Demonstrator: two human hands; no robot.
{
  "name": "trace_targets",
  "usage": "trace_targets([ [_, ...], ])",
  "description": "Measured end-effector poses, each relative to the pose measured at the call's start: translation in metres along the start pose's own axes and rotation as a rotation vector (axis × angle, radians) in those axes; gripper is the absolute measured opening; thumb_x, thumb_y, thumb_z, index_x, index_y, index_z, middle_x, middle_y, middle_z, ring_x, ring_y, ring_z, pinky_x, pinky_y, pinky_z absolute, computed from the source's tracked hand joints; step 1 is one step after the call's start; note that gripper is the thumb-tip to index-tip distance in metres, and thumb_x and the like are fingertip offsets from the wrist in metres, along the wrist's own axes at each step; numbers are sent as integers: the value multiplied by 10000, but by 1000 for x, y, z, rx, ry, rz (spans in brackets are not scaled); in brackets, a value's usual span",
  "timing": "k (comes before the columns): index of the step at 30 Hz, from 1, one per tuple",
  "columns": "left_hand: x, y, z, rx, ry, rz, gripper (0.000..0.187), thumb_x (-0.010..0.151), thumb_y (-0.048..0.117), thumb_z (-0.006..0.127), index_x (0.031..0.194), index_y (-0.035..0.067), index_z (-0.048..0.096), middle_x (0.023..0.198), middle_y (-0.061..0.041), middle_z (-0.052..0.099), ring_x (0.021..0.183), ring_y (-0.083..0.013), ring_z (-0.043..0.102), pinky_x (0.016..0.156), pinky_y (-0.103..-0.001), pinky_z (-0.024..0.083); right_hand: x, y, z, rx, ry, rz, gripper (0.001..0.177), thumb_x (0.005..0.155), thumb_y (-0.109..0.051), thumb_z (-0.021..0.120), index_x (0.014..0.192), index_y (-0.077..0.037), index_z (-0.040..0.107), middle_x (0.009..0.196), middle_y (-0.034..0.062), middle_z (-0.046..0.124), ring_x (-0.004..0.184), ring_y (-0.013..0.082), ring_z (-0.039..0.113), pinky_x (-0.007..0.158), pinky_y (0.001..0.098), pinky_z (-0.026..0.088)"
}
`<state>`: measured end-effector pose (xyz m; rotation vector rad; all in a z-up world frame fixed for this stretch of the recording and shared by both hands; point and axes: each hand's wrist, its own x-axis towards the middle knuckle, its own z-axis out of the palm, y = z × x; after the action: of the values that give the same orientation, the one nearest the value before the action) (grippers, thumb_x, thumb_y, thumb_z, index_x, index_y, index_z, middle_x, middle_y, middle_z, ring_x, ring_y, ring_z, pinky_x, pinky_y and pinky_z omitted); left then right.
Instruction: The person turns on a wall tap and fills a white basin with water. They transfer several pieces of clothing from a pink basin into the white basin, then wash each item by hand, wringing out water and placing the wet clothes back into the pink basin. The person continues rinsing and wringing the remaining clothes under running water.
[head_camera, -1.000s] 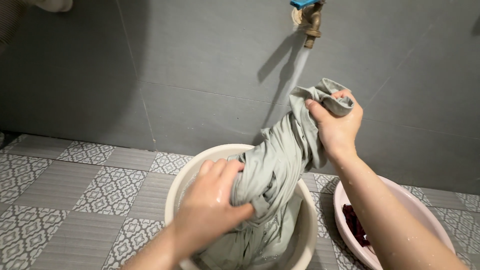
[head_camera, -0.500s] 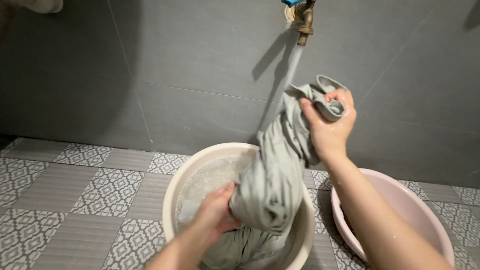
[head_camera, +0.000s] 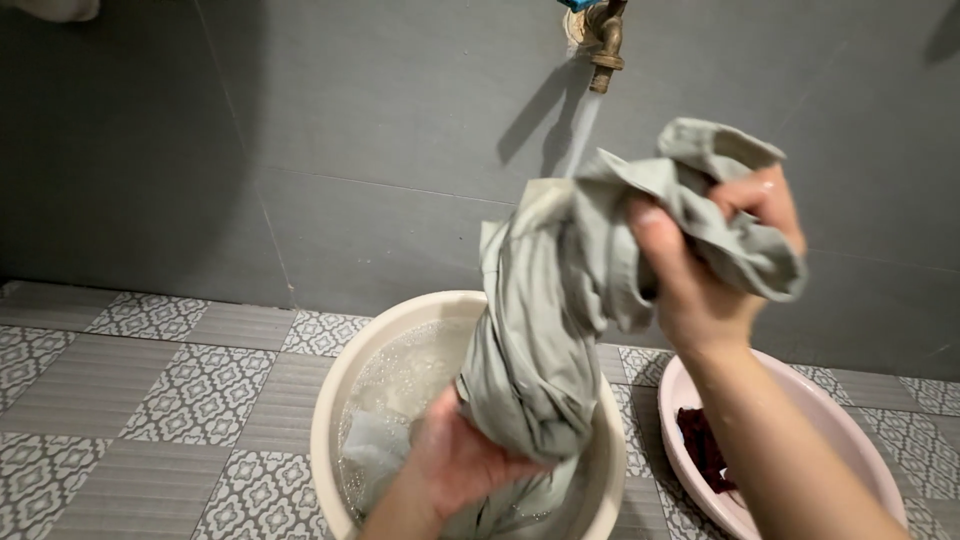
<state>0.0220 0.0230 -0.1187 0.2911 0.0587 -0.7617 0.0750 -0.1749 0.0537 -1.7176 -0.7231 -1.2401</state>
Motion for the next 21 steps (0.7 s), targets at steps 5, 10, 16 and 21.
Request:
trace_targets([
  [5, 11, 52, 63, -70, 424, 303, 773, 829, 562, 627, 1412, 57, 587, 1351, -148, 684, 1221, -361, 650, 1016, -695, 446, -7, 2, -24, 399, 122, 288, 280, 854, -130, 741, 860, -163, 463, 1086, -14, 577, 1039, 131, 589, 969, 306, 532],
  [10, 4, 95, 130, 536, 423, 1080, 276, 808, 95, 734, 1051, 113, 604, 1037, -120, 667, 963, -244, 639, 819, -427, 540, -7, 22, -30, 627, 245, 749, 142, 1021, -215, 711, 1068, -107, 631, 1095, 73, 671, 1009, 197, 677, 957, 388, 592],
  [16, -33, 74, 171, 1662, 106, 1739, 232, 750, 143, 812, 891, 103, 633, 970, -77, 544, 960, -222, 579, 867, -360, 490, -26, 89, -1, 842, 62, 1290, 313, 984, -320, 689, 1147, -54, 697, 1104, 144, 741, 997, 251, 705, 822, 409, 611],
  [21, -40, 18, 165, 2096, -181, 1726, 253, 691, 231, 822, 875, 126, 682, 936, -96, 570, 890, -293, 569, 769, -437, 464, -26, 89, 20, 590, -522, 1303, 239, 805, -187, 734, 972, -15, 730, 935, 130, 751, 819, 218, 704, 705, 379, 595],
])
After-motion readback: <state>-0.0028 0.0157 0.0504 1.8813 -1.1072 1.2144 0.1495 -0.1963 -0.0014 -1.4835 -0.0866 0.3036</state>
